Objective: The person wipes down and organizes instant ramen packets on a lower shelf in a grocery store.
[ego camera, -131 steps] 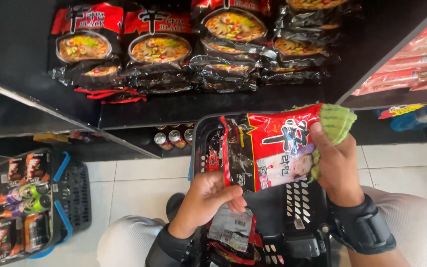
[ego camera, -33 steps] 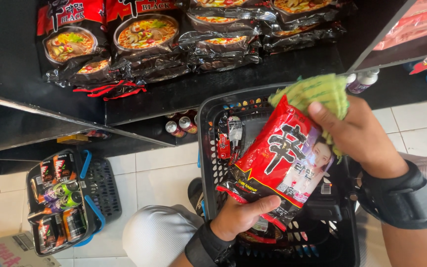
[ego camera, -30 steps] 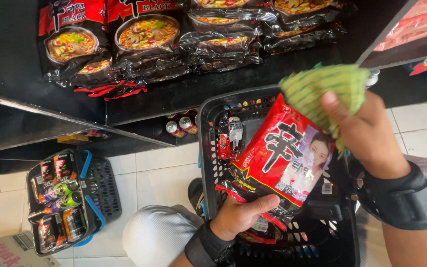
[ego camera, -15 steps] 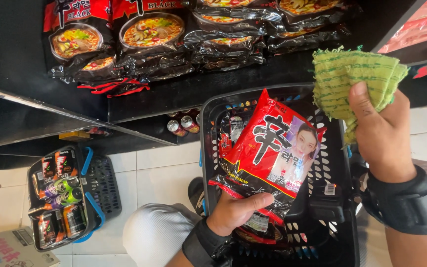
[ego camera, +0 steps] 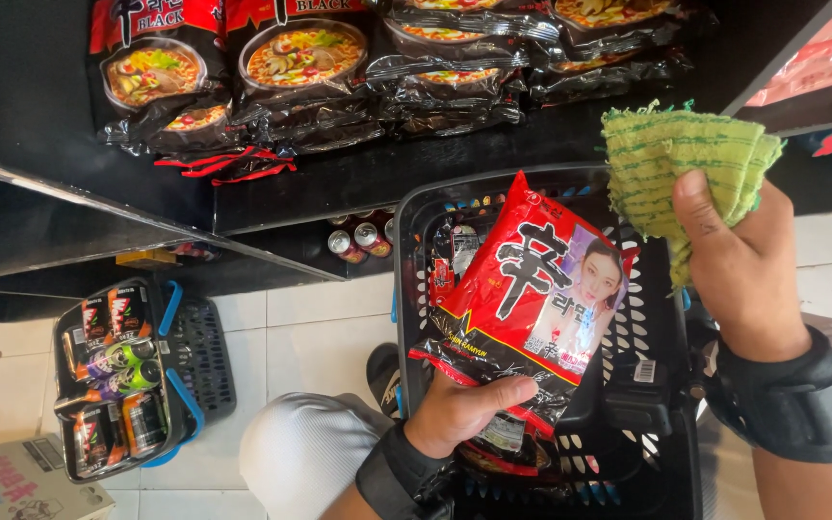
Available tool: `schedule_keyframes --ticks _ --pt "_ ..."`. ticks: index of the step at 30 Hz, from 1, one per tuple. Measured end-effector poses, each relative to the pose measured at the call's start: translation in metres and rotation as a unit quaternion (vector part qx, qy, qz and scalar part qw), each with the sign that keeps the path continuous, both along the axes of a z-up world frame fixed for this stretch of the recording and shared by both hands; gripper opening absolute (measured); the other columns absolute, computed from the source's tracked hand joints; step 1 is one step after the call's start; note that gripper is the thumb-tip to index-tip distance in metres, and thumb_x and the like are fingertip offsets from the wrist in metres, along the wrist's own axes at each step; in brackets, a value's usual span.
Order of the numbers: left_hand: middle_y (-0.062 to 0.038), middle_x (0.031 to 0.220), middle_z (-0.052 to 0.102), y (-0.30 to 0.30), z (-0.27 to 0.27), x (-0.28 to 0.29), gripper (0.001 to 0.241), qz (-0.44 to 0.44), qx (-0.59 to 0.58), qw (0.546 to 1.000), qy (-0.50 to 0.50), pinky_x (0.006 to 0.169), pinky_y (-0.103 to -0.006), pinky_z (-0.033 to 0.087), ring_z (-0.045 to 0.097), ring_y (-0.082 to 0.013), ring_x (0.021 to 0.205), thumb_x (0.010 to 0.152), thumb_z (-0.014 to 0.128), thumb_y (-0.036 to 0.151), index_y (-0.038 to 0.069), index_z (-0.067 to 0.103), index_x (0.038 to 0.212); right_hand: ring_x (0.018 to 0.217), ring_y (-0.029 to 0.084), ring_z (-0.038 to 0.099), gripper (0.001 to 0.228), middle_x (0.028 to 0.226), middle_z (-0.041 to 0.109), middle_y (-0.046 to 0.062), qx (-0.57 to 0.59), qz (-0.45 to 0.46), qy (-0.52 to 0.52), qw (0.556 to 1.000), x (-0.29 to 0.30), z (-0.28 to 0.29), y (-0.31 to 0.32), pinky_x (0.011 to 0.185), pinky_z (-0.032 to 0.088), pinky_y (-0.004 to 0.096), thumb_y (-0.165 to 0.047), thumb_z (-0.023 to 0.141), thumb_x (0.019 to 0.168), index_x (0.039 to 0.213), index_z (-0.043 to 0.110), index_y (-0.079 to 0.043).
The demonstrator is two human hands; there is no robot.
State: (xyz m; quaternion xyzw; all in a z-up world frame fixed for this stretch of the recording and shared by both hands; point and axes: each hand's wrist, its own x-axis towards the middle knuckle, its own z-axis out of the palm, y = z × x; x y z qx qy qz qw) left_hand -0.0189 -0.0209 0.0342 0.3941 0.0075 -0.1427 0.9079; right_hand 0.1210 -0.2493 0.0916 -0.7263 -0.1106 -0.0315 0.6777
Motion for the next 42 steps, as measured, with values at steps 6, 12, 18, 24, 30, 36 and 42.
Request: schedule_keyframes --ticks 6,12,18,24,30,36,42 --pt "-0.013 0.139 0.063 0.003 -0.001 -0.001 0.067 0.002 0.074 0.997 -0.019 0.108 -0.0376 0.051 0.061 -0.0215 0.125 0.091 0.076 -0.001 -0.002 0.047 0.151 0.108 0.015 0.064 0.037 0.123 0.069 0.009 -0.094 -0.011 -0.076 0.993 -0.012 -0.003 0.013 0.096 0.05 0.029 -0.021 0.057 0.106 0.132 0.061 0.005" --pt "-0.014 0.14 0.063 0.01 -0.033 -0.002 0.062 0.002 0.102 0.993 -0.051 0.113 -0.0396 0.05 0.061 -0.0231 0.129 0.095 0.075 0.002 -0.003 0.049 0.151 0.129 0.044 0.056 0.056 0.138 0.058 0.027 -0.256 0.086 -0.333 0.904 -0.047 0.001 0.06 0.109 0.046 0.053 -0.006 0.075 0.072 0.126 0.064 0.005" --pt "-0.007 0.164 0.046 0.025 -0.078 -0.004 0.065 -0.045 0.03 0.994 0.097 0.123 -0.0285 0.042 0.049 -0.0142 0.149 0.099 0.06 0.02 0.008 0.039 0.159 0.148 0.035 0.05 0.047 0.156 0.055 0.02 -0.231 0.351 -0.396 0.816 -0.063 -0.008 0.067 0.121 0.035 0.052 -0.015 0.074 0.069 0.115 0.071 -0.003" --pt "-0.014 0.137 0.065 0.018 -0.06 -0.025 0.055 0.039 0.285 0.948 -0.133 0.109 -0.0352 0.051 0.064 -0.023 0.123 0.095 0.07 -0.006 0.0 0.051 0.147 0.146 0.039 0.043 0.05 0.152 0.052 0.019 -0.288 0.149 -0.355 0.877 -0.031 0.014 0.057 0.119 0.028 0.059 -0.023 0.07 0.068 0.113 0.067 -0.001" --pt "-0.012 0.135 0.065 0.02 -0.095 -0.012 0.039 -0.008 0.348 0.923 -0.164 0.11 -0.0361 0.051 0.064 -0.0245 0.125 0.102 0.064 0.004 0.002 0.055 0.14 0.148 0.037 0.048 0.06 0.153 0.054 0.018 -0.241 0.248 -0.387 0.855 -0.077 -0.008 0.079 0.125 0.033 0.055 -0.022 0.072 0.076 0.132 0.065 0.0" --pt "-0.007 0.156 0.043 0.016 -0.098 -0.02 0.052 -0.009 0.254 0.948 -0.191 0.121 -0.0377 0.039 0.045 -0.0218 0.145 0.104 0.057 0.013 0.009 0.037 0.152 0.145 0.032 0.053 0.054 0.15 0.059 0.015 -0.247 0.328 -0.43 0.804 -0.051 -0.008 0.066 0.127 0.031 0.048 -0.018 0.072 0.075 0.127 0.066 -0.007" --pt "-0.018 0.103 0.067 0.006 -0.114 -0.038 0.027 -0.071 0.313 0.947 -0.017 0.087 -0.0424 0.054 0.065 -0.0263 0.094 0.104 0.068 0.003 -0.003 0.061 0.129 0.137 0.032 0.055 0.062 0.137 0.063 0.011 -0.295 0.149 -0.382 0.863 -0.028 0.009 0.052 0.121 0.025 0.057 -0.018 0.073 0.064 0.125 0.067 -0.004"
